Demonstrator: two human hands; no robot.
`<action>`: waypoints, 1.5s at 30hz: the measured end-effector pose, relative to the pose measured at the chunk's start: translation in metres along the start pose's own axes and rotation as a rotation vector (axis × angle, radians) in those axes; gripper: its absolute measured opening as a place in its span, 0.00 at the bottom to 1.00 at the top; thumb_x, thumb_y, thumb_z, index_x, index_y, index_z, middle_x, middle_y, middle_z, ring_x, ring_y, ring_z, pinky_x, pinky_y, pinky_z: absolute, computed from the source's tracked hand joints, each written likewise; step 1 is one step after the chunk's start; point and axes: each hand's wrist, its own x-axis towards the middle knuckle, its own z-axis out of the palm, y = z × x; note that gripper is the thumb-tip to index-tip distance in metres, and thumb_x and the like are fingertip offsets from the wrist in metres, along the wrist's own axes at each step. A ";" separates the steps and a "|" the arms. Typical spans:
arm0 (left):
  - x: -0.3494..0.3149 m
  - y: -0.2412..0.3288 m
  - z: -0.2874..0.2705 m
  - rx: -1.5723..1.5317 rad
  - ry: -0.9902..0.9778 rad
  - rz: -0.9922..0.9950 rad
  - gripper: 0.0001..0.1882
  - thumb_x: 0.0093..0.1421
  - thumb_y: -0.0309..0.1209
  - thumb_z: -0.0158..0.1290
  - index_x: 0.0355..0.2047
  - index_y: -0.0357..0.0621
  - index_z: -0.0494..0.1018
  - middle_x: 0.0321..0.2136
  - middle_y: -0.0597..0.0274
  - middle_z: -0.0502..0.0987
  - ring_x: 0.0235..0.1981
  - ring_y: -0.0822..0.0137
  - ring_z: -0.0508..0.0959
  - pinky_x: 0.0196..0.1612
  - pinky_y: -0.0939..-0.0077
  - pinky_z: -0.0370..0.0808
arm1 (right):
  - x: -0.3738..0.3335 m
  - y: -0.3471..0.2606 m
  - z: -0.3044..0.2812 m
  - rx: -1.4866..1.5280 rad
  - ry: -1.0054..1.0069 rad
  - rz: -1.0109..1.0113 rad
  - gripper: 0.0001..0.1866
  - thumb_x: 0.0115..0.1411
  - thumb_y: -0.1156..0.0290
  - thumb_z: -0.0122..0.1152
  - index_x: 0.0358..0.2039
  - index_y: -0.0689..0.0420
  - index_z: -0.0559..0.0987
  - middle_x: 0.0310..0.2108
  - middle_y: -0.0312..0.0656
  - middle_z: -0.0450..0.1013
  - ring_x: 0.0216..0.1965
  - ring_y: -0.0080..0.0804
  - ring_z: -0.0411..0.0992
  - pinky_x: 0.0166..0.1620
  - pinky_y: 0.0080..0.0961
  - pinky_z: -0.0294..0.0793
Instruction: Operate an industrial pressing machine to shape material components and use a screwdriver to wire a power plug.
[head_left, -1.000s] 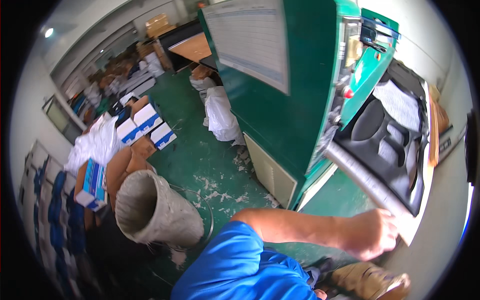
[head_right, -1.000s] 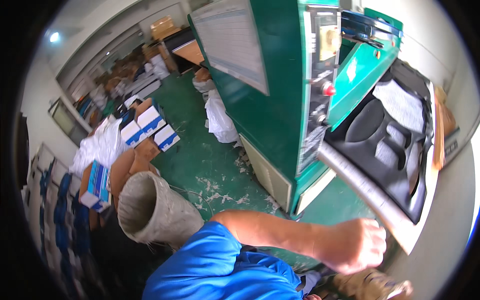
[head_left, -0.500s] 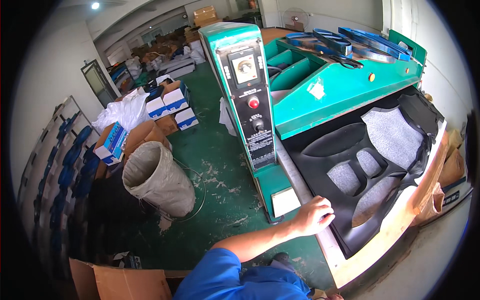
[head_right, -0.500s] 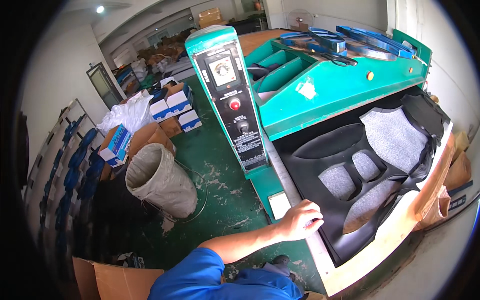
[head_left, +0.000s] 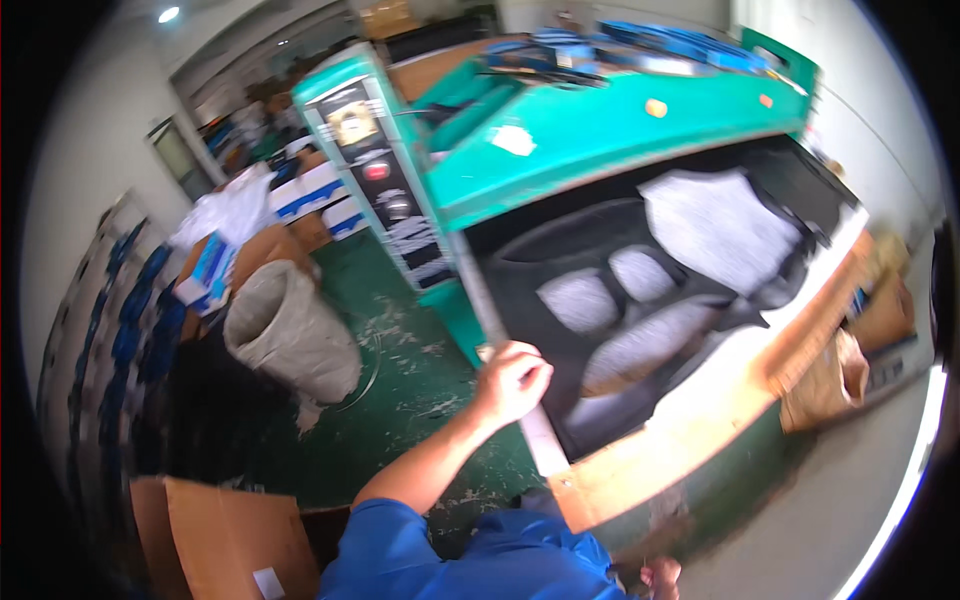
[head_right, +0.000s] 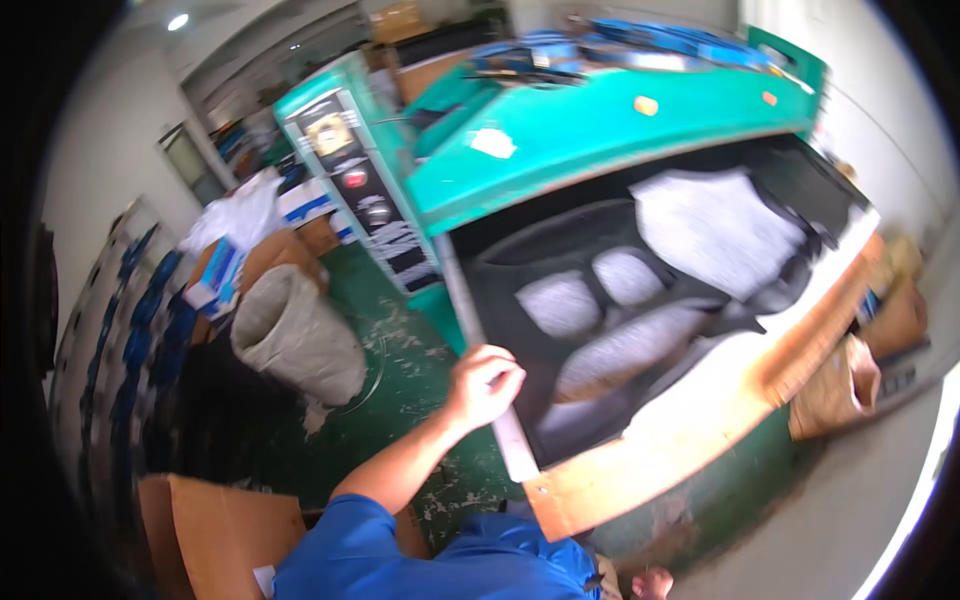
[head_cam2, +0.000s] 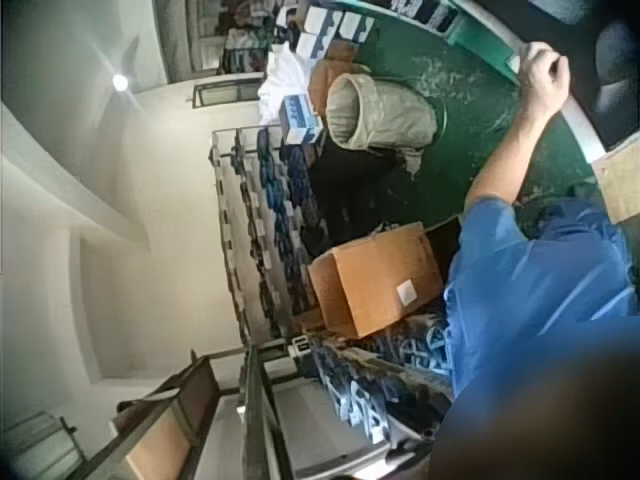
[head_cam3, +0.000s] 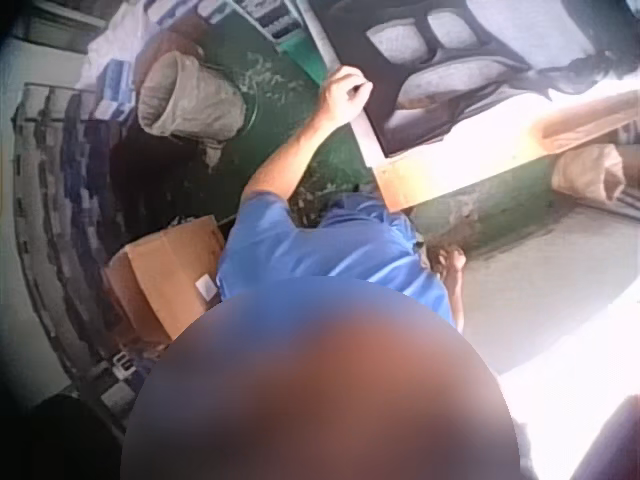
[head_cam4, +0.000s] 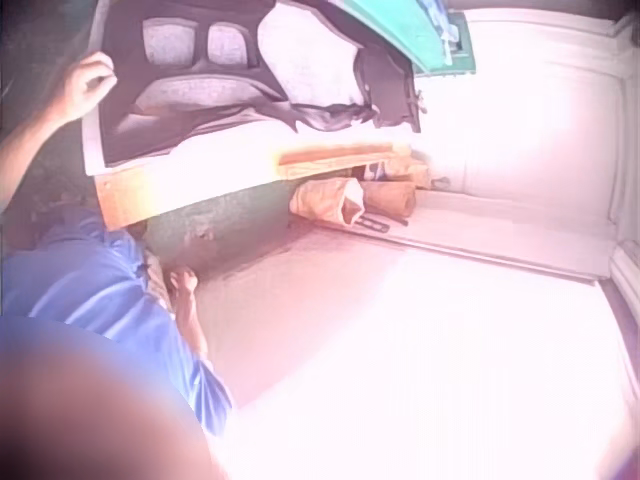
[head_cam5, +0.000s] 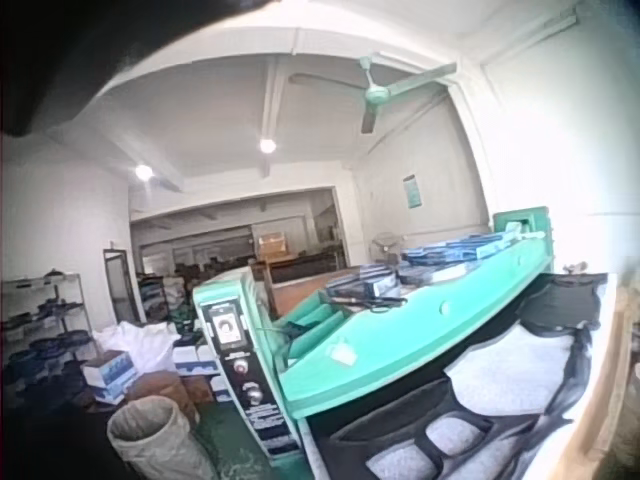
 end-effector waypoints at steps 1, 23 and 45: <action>-0.001 -0.001 0.002 0.025 0.008 0.001 0.06 0.49 0.23 0.62 0.22 0.40 0.74 0.27 0.59 0.76 0.29 0.59 0.77 0.32 0.68 0.74 | 0.013 -0.002 -0.013 0.007 -0.093 -0.031 0.02 0.53 0.77 0.52 0.25 0.58 0.73 0.16 0.41 0.69 0.12 0.31 0.68 0.13 0.28 0.70; 0.054 0.097 0.116 0.012 0.262 -0.306 0.07 0.62 0.25 0.55 0.27 0.35 0.73 0.27 0.65 0.74 0.28 0.76 0.71 0.31 0.83 0.67 | 0.105 -0.183 -0.133 -0.072 0.000 -0.113 0.11 0.57 0.78 0.58 0.42 0.63 0.75 0.30 0.45 0.76 0.28 0.35 0.78 0.31 0.30 0.81; 0.406 0.220 0.661 -0.475 -0.306 -0.319 0.16 0.61 0.26 0.58 0.48 0.36 0.72 0.39 0.56 0.78 0.41 0.69 0.77 0.46 0.76 0.75 | 0.233 -0.670 -0.278 -0.109 -0.013 -0.587 0.16 0.59 0.73 0.60 0.47 0.67 0.75 0.34 0.43 0.77 0.32 0.28 0.77 0.36 0.23 0.77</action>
